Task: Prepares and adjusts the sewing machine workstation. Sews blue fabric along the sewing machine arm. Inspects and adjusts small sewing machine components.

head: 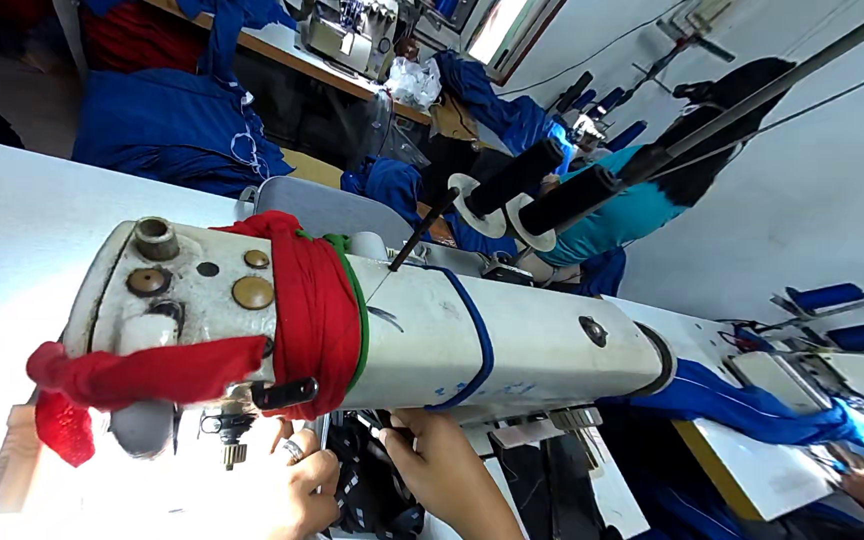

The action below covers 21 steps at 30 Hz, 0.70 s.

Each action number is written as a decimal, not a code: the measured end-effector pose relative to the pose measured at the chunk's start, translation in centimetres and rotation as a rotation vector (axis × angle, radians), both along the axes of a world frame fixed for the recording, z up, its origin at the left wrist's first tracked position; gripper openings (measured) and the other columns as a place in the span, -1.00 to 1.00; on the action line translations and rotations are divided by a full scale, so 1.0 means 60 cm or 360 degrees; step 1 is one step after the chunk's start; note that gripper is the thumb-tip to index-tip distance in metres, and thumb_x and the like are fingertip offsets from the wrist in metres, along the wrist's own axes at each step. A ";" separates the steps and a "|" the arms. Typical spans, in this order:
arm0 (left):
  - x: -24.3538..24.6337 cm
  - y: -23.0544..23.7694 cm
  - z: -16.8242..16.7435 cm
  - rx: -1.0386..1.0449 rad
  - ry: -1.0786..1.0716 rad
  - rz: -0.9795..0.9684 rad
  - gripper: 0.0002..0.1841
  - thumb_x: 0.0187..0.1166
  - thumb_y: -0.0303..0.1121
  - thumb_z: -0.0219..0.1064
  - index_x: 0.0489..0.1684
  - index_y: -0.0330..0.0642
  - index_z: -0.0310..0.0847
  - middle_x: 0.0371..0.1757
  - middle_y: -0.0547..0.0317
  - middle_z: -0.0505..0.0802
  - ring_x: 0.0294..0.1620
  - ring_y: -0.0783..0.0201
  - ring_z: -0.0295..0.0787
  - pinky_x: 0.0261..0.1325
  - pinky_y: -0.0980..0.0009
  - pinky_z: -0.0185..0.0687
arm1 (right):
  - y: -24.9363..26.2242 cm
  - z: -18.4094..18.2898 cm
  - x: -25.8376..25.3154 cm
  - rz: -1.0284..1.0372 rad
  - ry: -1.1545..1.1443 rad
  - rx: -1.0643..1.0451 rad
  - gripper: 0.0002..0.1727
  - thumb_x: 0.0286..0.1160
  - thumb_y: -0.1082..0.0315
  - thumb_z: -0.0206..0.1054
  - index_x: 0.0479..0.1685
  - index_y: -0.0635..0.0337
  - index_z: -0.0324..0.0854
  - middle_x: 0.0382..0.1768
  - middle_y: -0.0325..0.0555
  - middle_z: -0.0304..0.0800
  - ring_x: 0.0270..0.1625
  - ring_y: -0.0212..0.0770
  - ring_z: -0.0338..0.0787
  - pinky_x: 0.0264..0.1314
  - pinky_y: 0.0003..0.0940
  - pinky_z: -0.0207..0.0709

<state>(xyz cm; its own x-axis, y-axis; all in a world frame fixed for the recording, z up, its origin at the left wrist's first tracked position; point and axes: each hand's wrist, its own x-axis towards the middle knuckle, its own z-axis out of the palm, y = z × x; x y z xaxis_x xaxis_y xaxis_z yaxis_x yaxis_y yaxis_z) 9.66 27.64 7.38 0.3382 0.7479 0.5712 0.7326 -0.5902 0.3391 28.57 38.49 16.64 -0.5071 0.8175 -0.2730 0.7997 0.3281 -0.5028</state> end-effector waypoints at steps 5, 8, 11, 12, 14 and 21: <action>0.001 0.001 -0.004 0.0002 0.0009 -0.0003 -0.50 0.52 0.35 0.18 -0.41 0.19 0.79 -0.25 0.31 0.74 -0.11 0.18 0.62 0.14 0.11 0.38 | -0.001 0.000 -0.003 -0.0026 0.0002 -0.0029 -0.64 0.61 0.31 0.19 0.21 0.25 0.75 -0.20 -0.06 0.82 -0.17 -0.26 0.74 0.01 -0.28 0.61; 0.001 -0.001 0.000 -0.0029 0.0057 0.0024 -0.49 0.51 0.37 0.17 -0.36 0.19 0.80 -0.22 0.31 0.76 -0.09 0.16 0.64 0.12 0.09 0.41 | -0.010 -0.009 -0.002 -0.0003 0.0038 0.0116 -0.63 0.54 0.28 0.25 0.22 0.23 0.76 -0.19 -0.04 0.85 -0.14 -0.18 0.80 0.08 -0.18 0.66; 0.000 -0.001 0.000 -0.0062 0.0039 0.0031 -0.46 0.49 0.39 0.16 -0.28 0.18 0.82 -0.16 0.28 0.78 -0.07 0.14 0.64 0.11 0.09 0.38 | -0.033 -0.025 0.001 0.0078 0.0159 0.0458 -0.61 0.38 0.30 0.40 0.20 0.22 0.77 0.02 0.09 0.84 0.10 0.06 0.81 0.26 0.09 0.65; -0.001 -0.001 0.000 -0.0069 0.0025 0.0035 -0.44 0.48 0.41 0.15 -0.23 0.17 0.82 -0.13 0.27 0.78 -0.05 0.13 0.64 0.09 0.09 0.40 | -0.038 -0.031 0.006 0.0146 0.0222 0.0560 -0.62 0.33 0.29 0.44 0.16 0.16 0.78 0.07 0.08 0.83 0.18 0.10 0.80 0.27 0.15 0.64; -0.003 0.000 0.000 -0.0075 -0.0030 0.0037 -0.41 0.44 0.44 0.17 -0.12 0.12 0.75 -0.08 0.22 0.78 -0.04 0.12 0.66 0.08 0.11 0.44 | -0.046 -0.037 0.018 0.0350 0.0362 0.0627 -0.73 0.28 0.20 0.52 -0.05 0.04 0.83 0.00 0.03 0.80 0.15 0.14 0.75 0.12 0.24 0.59; -0.002 0.003 0.000 -0.0120 -0.0259 0.0035 -0.37 0.36 0.43 0.30 -0.01 0.06 0.52 -0.11 0.21 0.78 -0.02 0.19 0.65 0.15 0.25 0.42 | -0.056 -0.043 0.025 0.0697 0.0217 0.0396 -0.88 0.23 0.22 0.57 -0.27 -0.09 0.91 -0.03 0.02 0.74 0.21 0.17 0.66 0.26 0.32 0.37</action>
<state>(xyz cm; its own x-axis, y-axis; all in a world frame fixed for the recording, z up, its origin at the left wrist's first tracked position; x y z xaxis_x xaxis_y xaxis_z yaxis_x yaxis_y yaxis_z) 9.52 27.85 7.35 0.2290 0.7971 0.5588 0.6768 -0.5430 0.4971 30.07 35.13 14.09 -0.8334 0.5527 -0.0052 0.4936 0.7400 -0.4569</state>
